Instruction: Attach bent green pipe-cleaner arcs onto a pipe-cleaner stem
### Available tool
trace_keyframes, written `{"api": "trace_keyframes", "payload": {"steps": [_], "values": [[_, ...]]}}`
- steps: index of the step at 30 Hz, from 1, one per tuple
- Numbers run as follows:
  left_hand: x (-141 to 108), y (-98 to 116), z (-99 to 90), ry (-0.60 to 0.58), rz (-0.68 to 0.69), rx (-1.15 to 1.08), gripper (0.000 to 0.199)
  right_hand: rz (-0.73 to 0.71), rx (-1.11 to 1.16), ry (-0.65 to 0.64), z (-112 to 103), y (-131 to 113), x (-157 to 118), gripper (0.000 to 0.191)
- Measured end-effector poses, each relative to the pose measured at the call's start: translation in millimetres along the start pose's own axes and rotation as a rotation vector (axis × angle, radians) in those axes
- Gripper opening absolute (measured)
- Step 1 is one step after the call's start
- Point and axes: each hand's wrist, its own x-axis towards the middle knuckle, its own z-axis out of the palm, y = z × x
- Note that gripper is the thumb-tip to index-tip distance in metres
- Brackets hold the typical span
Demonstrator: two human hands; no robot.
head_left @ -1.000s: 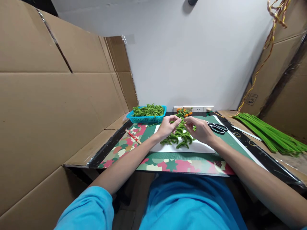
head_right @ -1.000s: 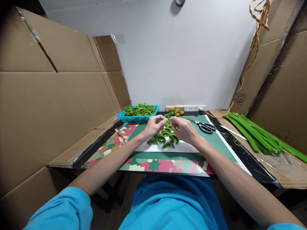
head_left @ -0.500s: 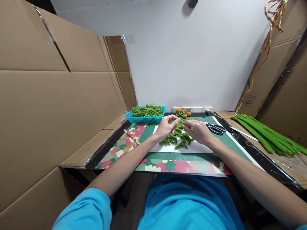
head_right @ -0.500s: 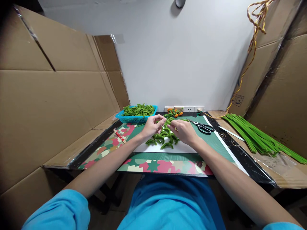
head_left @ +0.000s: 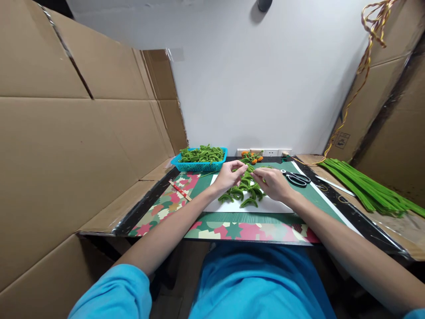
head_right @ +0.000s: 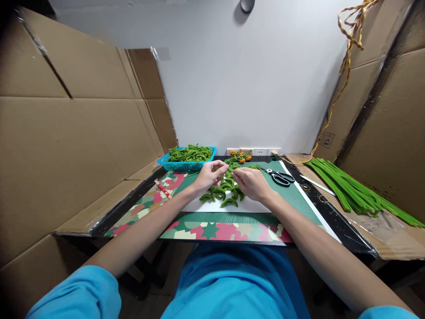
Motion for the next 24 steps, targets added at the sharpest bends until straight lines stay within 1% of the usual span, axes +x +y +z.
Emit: {"api": "trace_keyframes", "payload": {"steps": [4, 10, 18, 24], "values": [[-0.2, 1.4, 0.6, -0.001, -0.004, -0.007, 0.048, -0.016, -0.026, -0.01, 0.1, 0.5, -0.1, 0.041], [-0.2, 0.9, 0.9, 0.001, -0.008, -0.001, 0.049, 0.008, -0.077, -0.036, 2.7, 0.6, -1.0, 0.036], [0.4, -4.8, -2.5, -0.036, -0.028, -0.009, 0.048, 0.019, -0.06, -0.057, 1.2, -1.3, -1.1, 0.038], [-1.5, 0.3, 0.1, -0.041, -0.026, -0.005, 0.049, 0.029, -0.038, -0.05, 1.4, -0.6, -1.1, 0.038]]}}
